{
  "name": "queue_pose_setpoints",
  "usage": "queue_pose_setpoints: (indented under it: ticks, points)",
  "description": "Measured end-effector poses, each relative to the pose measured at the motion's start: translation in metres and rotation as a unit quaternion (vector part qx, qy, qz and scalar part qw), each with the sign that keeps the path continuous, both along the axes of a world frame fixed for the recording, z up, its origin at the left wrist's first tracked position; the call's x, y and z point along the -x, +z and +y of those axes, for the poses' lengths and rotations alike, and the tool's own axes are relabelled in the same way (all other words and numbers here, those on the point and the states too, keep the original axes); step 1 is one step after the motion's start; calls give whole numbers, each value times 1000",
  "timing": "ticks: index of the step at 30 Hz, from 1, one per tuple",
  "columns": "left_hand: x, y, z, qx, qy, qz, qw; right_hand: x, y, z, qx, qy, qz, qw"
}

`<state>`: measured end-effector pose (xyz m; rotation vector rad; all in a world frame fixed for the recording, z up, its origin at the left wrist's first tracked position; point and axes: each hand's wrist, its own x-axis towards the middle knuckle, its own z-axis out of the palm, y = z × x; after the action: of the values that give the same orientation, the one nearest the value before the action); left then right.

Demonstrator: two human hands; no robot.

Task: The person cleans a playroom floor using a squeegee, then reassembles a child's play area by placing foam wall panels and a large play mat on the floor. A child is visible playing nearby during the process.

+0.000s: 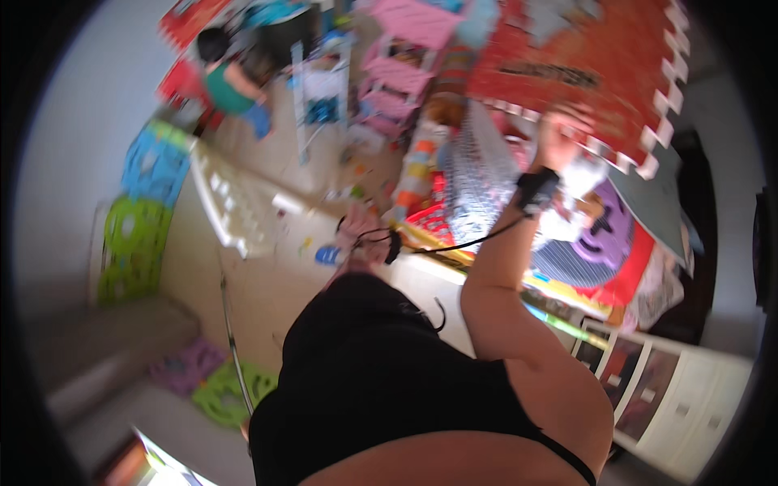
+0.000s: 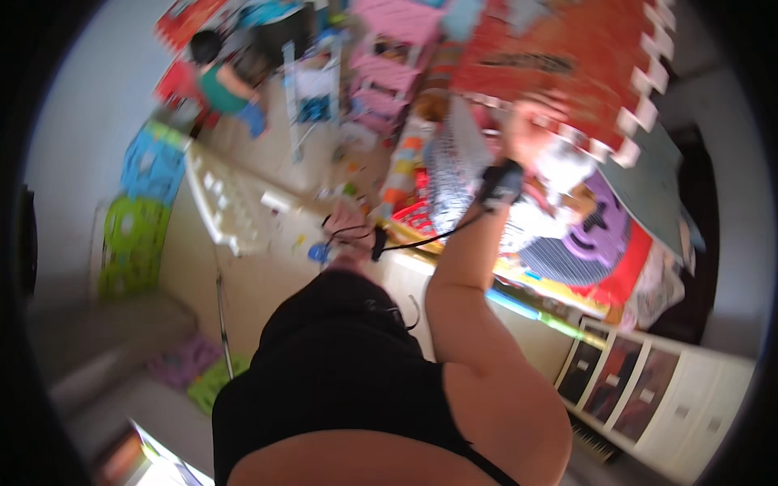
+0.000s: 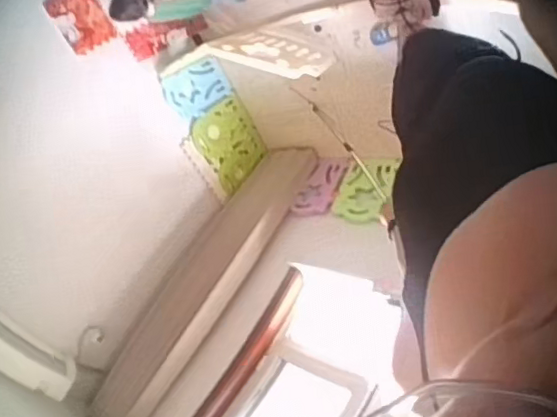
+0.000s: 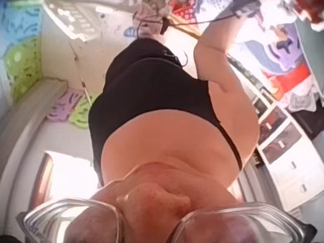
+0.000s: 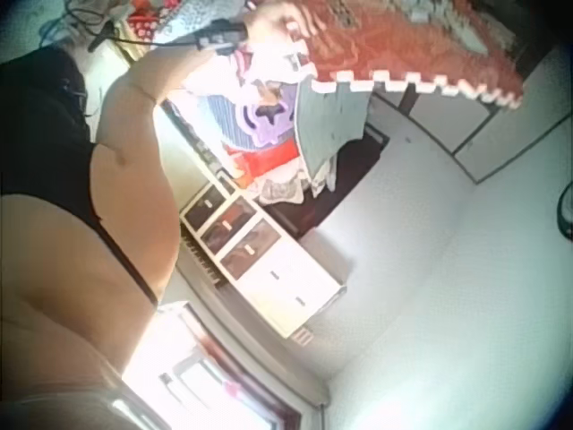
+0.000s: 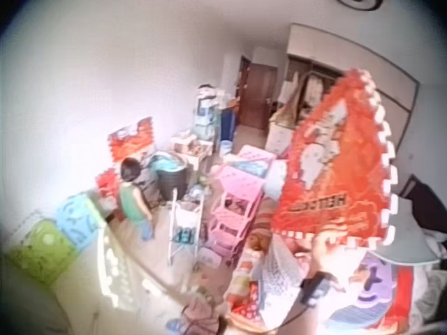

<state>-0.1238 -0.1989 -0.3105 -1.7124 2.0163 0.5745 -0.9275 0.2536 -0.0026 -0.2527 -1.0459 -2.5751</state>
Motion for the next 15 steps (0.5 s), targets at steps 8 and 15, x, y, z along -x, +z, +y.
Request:
queue_pose_setpoints:
  ticks: [8, 15]
  points:
    - [-37, 5, 47, -131, 126, 185, 966, 23, -68, 8, -289, -150, 5, 945]
    - [53, 21, 99, 92, 131, 184, 970, -9, -169, -164, -719, 259, 197, 614]
